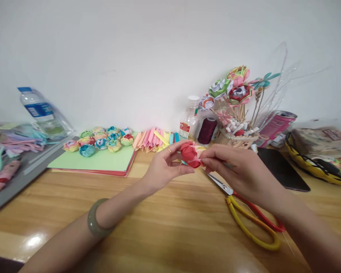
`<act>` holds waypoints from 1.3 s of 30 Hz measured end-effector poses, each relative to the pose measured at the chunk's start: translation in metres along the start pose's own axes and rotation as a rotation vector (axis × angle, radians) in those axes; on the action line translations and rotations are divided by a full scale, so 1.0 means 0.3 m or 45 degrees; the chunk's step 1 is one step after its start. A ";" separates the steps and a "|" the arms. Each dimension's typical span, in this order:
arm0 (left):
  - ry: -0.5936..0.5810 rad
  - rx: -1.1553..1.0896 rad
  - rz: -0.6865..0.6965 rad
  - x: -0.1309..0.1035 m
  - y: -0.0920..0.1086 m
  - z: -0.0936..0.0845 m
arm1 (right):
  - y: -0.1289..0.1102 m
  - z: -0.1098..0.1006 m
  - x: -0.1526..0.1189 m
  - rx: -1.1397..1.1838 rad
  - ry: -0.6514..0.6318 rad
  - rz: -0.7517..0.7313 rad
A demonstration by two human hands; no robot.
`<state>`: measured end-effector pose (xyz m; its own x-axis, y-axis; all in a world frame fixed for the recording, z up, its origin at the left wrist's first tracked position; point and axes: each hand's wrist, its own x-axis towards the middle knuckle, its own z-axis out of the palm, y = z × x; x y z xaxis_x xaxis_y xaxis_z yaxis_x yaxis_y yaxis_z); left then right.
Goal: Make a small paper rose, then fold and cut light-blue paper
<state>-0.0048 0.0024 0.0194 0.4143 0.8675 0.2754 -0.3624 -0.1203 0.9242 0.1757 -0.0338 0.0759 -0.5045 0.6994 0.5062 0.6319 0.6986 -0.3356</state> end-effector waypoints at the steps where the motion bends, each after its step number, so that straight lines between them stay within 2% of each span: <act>1: 0.016 -0.006 0.015 0.000 0.000 0.002 | 0.001 0.007 -0.004 -0.065 0.017 -0.016; 7: 0.147 -0.004 0.034 -0.007 0.001 0.017 | -0.001 0.034 -0.012 -0.313 0.117 -0.095; 13: 0.202 -0.052 0.005 -0.004 -0.004 0.019 | -0.012 0.018 -0.001 -0.151 0.140 -0.114; 21: 0.051 0.023 0.060 -0.005 -0.003 0.004 | -0.012 -0.008 0.009 0.139 -0.079 0.108; 27: -0.004 0.135 0.121 -0.005 -0.010 -0.003 | -0.015 -0.010 0.009 0.196 -0.082 0.143; 30: -0.054 0.132 0.113 0.000 -0.006 -0.008 | -0.007 -0.009 0.009 0.226 -0.088 0.119; 35: -0.064 0.178 0.030 0.004 0.019 -0.018 | 0.014 -0.010 0.005 0.220 -0.155 -0.064; 39: -0.114 0.216 0.006 0.002 0.027 -0.025 | 0.007 -0.016 0.001 0.117 -0.139 -0.047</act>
<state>-0.0137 0.0056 0.0251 0.4880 0.8213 0.2956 -0.2220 -0.2107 0.9520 0.1797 -0.0328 0.0790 -0.5904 0.6818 0.4320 0.5578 0.7315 -0.3921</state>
